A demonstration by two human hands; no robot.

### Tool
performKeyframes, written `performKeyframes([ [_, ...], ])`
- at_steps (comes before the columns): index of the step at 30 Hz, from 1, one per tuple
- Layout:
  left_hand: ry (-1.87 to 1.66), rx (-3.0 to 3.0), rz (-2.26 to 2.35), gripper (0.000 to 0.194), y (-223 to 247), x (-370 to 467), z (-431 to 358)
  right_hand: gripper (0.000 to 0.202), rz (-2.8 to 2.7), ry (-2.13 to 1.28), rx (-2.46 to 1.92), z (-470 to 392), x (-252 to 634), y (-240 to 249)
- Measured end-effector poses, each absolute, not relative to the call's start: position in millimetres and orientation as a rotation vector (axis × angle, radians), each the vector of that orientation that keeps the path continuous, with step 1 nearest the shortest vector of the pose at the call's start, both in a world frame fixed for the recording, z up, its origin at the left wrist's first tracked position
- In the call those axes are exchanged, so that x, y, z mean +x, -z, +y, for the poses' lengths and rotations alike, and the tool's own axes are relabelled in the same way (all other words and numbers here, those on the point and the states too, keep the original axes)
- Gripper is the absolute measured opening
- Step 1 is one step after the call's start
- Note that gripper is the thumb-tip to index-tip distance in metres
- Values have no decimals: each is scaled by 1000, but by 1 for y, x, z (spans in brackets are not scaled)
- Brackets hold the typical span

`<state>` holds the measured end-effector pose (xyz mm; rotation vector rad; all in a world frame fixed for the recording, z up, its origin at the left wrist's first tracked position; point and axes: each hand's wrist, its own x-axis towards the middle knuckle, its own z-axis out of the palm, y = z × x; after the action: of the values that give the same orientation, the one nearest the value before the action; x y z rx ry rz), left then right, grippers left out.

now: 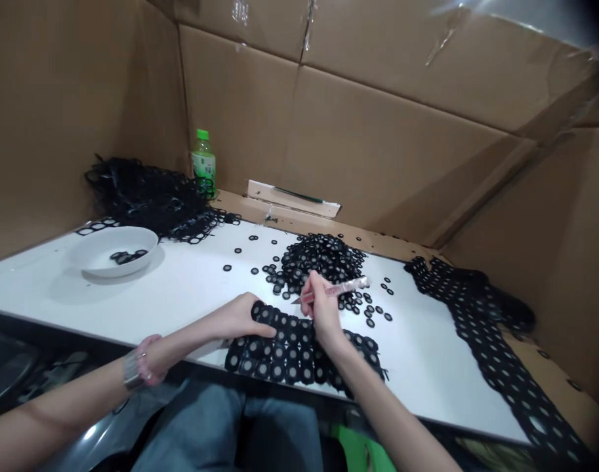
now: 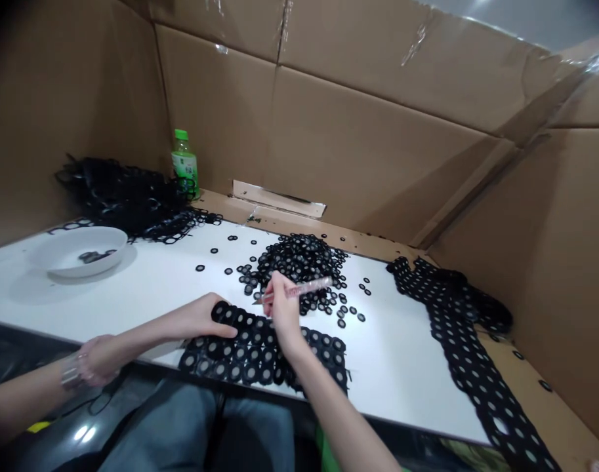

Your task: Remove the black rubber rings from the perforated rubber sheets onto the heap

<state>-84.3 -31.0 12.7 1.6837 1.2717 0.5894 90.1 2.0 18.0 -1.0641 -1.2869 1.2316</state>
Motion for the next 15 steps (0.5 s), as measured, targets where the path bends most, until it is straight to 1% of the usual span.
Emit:
performKeyframes([
  [1,-564,1723,1268,23,-11,-86,-30,40,-1172,-1274,-1046,-4,83,-13],
  [3,-557,1801,1278,22,-8,-88,-30,39,-1114,-1347,-1036,-12,74,-4],
  [7,-571,1814,1310,21,-6,-94,-31,33,-1379,-1445,-1121,-16,71,4],
  [11,-611,1760,1265,16,-11,-99,-30,33,-1430,-1379,-1132,-15,73,5],
  [15,-542,1757,1263,19,-14,-103,-29,29,-1488,-1286,-1173,-16,74,7],
])
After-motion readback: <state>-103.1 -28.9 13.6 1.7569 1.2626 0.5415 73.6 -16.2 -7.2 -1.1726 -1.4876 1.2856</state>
